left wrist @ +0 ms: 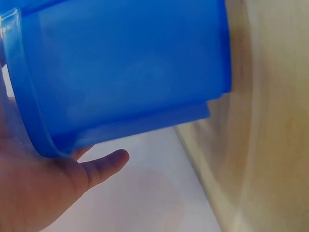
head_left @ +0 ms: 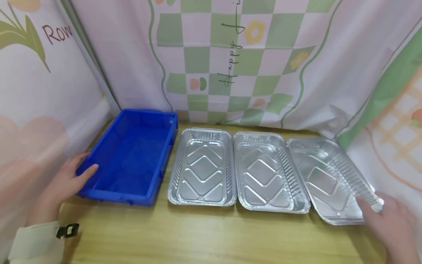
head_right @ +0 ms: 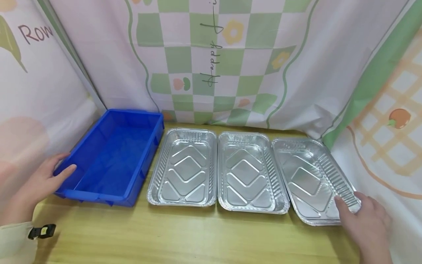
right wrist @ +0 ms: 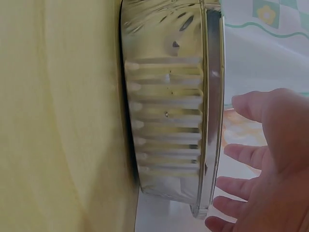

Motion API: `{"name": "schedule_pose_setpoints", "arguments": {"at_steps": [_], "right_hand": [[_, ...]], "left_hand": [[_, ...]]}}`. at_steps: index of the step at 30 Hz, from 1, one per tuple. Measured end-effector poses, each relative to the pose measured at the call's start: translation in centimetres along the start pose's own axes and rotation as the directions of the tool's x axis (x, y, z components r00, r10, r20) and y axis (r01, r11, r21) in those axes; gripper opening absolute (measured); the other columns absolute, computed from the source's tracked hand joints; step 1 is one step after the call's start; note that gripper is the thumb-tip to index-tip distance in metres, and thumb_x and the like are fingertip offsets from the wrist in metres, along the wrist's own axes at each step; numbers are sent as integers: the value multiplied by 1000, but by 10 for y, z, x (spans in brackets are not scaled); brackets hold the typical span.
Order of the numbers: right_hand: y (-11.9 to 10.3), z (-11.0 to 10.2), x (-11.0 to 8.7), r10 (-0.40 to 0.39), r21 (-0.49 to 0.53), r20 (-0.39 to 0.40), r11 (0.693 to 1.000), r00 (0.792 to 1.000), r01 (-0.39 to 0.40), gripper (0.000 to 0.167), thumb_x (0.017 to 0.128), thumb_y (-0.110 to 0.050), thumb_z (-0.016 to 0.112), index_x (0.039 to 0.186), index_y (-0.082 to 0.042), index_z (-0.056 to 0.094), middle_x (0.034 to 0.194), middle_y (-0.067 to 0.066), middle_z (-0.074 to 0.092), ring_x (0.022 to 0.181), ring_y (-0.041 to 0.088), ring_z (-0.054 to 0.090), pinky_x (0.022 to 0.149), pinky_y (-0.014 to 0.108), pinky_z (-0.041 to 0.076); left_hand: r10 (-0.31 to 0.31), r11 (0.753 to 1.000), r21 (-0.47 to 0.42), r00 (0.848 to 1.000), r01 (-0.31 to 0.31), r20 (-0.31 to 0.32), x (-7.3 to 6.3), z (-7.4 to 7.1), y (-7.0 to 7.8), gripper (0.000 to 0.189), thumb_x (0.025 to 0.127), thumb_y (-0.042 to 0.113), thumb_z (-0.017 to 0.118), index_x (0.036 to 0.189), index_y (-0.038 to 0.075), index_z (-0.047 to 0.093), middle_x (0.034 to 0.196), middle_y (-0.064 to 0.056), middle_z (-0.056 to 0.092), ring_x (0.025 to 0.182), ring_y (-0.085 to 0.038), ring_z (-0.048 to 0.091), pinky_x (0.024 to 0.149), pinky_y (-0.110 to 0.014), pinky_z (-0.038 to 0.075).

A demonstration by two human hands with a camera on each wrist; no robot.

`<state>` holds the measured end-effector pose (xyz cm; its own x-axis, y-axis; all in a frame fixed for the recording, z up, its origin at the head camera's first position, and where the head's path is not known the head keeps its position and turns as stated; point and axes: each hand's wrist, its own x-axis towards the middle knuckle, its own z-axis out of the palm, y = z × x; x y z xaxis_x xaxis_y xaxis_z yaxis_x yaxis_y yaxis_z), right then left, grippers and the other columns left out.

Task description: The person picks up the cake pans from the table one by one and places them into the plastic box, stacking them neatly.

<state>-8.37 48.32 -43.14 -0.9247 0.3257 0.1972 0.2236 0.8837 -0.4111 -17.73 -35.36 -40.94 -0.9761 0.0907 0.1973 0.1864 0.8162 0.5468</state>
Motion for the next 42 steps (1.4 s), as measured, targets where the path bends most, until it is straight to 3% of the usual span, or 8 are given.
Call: {"name": "schedule_pose_setpoints", "arguments": {"at_steps": [15,27,30,33,35,37,40,42], "right_hand": [[19,2,-6,117,42,20,992,993,-117,70,97,-33,56,139,18,33,128,48,35,117,64,30,102,69,19],[24,4,-14,341,182,159,912,926,-367,75,100,-41,47,149,8,18,146,43,18,129,62,21,107,67,17],[24,7,-15,358,193,150,904,922,-382,71,100,-37,47,147,10,23,144,43,23,127,58,27,106,51,27],[25,9,-17,365,255,142,885,920,-390,62,100,-32,49,147,5,33,132,39,42,113,44,44,88,31,36],[27,13,-17,358,431,151,815,921,-387,39,100,-22,50,137,-9,52,109,23,60,95,25,59,78,20,43],[31,16,-18,331,648,162,674,929,-353,21,99,-11,49,113,-19,64,90,3,64,75,5,61,61,14,49],[36,21,-20,283,856,196,417,939,-305,37,97,3,47,86,-27,64,75,-12,62,62,3,63,54,20,54],[39,21,-21,260,894,216,335,941,-298,41,98,5,47,83,-27,67,74,-9,65,62,6,65,54,22,55]], "left_hand": [[-104,979,-168,992,114,66,-24,4,-21,64,104,34,47,153,0,25,149,-38,22,134,-60,16,98,-77,15],[-122,960,-245,990,134,67,-39,8,-28,60,104,30,49,153,3,27,152,-35,21,140,-53,9,104,-74,8],[-94,958,-268,995,100,36,-42,11,-31,57,104,25,50,153,4,29,153,-32,23,143,-43,9,112,-62,4],[-76,960,-269,997,75,6,-45,14,-35,55,104,22,51,152,6,31,157,-17,25,144,-31,11,116,-45,3],[-72,960,-271,997,67,-9,-46,15,-36,54,103,21,51,152,8,32,155,2,27,143,-22,14,115,-36,4],[-65,957,-285,998,58,-17,-47,16,-37,54,103,20,52,153,10,33,148,19,29,142,-15,15,115,-32,4],[-53,946,-321,998,43,-22,-48,17,-38,53,103,17,52,153,12,34,140,29,30,136,1,16,114,-29,5],[-44,939,-343,999,33,-25,-48,18,-39,53,103,15,52,153,14,34,140,29,31,131,9,18,113,-25,5]]}}
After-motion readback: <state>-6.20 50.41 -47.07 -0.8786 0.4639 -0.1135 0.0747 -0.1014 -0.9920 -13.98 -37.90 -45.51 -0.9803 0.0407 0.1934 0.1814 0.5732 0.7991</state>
